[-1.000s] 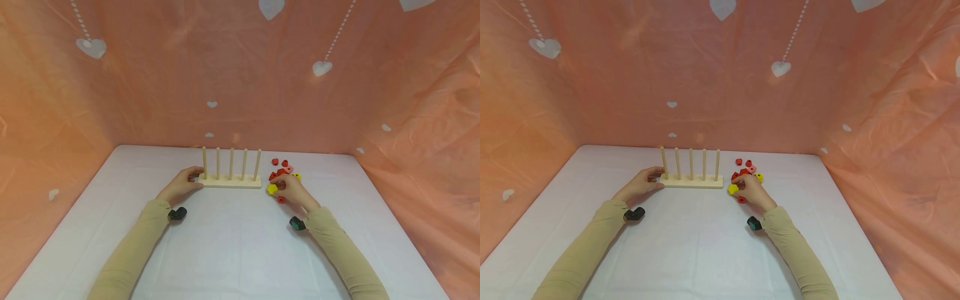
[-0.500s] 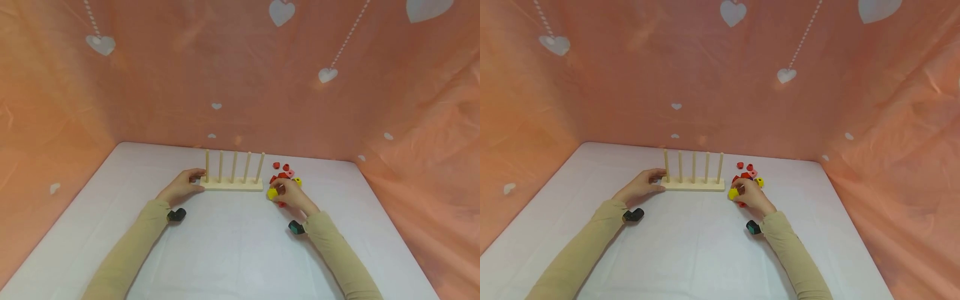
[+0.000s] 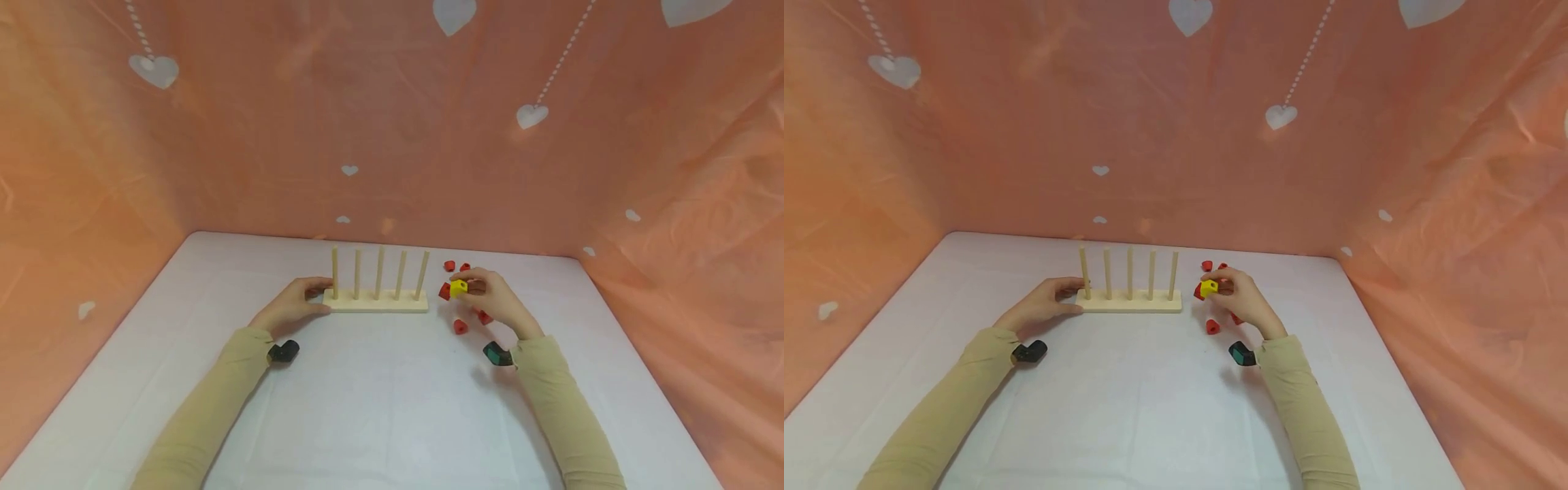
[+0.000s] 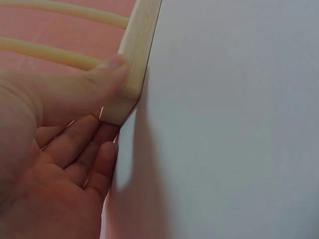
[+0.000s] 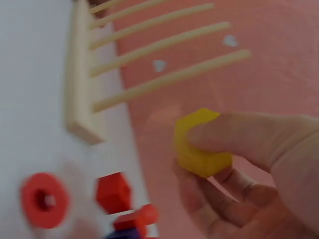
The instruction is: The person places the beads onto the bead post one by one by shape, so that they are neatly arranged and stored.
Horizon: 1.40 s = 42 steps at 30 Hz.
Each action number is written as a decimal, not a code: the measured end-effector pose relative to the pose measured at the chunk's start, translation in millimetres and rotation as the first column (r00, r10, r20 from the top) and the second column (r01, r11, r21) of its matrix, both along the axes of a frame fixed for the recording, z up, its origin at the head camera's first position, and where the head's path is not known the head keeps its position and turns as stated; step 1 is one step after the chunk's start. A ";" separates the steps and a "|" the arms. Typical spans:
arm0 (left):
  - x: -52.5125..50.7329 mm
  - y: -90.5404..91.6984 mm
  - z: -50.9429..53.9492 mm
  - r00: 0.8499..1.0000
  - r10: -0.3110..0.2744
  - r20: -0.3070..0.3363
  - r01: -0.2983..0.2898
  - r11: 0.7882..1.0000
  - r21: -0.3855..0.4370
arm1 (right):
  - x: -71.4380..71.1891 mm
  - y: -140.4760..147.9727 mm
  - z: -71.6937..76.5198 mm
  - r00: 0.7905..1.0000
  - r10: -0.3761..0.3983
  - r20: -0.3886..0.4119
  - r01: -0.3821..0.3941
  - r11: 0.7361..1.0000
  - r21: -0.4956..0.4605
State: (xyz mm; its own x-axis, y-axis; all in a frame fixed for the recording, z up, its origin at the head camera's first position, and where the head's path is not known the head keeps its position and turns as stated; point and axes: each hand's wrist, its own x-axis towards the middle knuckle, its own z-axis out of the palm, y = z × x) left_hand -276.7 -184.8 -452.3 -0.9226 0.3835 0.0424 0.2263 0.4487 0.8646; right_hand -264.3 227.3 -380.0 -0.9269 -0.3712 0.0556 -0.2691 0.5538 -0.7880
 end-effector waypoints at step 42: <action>4.2 -3.1 -3.5 0.996 0.008 0.090 -0.016 0.995 0.097 | 17.5 -193.9 71.1 0.887 0.213 -0.409 -0.347 0.894 -0.285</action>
State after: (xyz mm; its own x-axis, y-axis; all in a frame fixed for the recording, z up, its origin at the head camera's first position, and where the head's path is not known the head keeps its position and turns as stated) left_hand -272.4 -187.9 -455.8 -0.9289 0.3704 -0.0040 0.1408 0.3630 0.9211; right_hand -246.8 33.4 -308.9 -0.6767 -0.5075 0.5335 -0.6708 0.1261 -0.7308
